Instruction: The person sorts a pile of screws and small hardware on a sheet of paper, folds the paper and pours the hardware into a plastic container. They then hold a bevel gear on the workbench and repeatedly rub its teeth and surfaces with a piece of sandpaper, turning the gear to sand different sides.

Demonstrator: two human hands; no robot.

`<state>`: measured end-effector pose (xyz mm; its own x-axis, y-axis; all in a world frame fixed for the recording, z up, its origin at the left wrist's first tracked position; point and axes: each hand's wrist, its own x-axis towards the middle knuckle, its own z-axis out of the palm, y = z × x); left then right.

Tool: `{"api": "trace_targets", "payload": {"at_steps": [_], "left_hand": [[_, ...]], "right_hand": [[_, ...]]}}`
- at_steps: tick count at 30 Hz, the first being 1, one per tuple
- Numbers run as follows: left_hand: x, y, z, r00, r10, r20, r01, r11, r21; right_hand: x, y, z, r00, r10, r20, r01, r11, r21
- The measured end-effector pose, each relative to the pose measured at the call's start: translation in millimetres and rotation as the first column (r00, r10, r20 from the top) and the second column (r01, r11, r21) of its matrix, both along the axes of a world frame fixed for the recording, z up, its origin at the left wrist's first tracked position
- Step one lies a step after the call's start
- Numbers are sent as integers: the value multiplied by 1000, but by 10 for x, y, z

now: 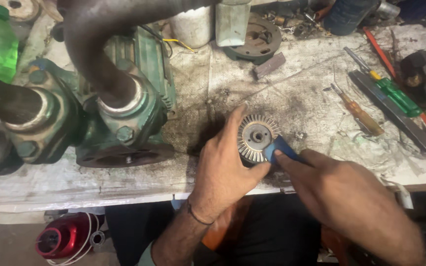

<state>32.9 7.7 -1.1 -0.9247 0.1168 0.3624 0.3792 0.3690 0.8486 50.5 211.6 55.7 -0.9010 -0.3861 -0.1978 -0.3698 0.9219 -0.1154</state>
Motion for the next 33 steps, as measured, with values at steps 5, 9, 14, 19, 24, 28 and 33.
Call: {"api": "trace_targets", "payload": {"at_steps": [5,9,14,19,24,28,33], "left_hand": [[-5,-3,18,997,-8,79,9,1000,-6],[-8,-13,12,995,-18,96,17,1000,5],[-23,-13,-25,1000,-12,11,12,1000,-12],[-47,-2,-42,997,-27,71,27,1000,2],[-44,-2,-22,999,-15,43,16,1000,-19],[-40,-6,-9,994,-11,108,15,999,-33],[-27,3,-18,997,11,81,-9,1000,-26]], "right_hand": [[-18,8,-19,984,93,-150,-121,974,-190],[-44,23,-47,995,-86,-58,79,990,-114],[-103,90,-137,992,93,-88,-113,960,-256],[-144,98,-158,988,110,-107,-124,984,-131],[-126,20,-50,998,-39,-50,39,999,4],[-139,-34,48,968,156,-195,-189,968,-165],[-127,-31,47,971,196,-137,-228,933,-279]]}}
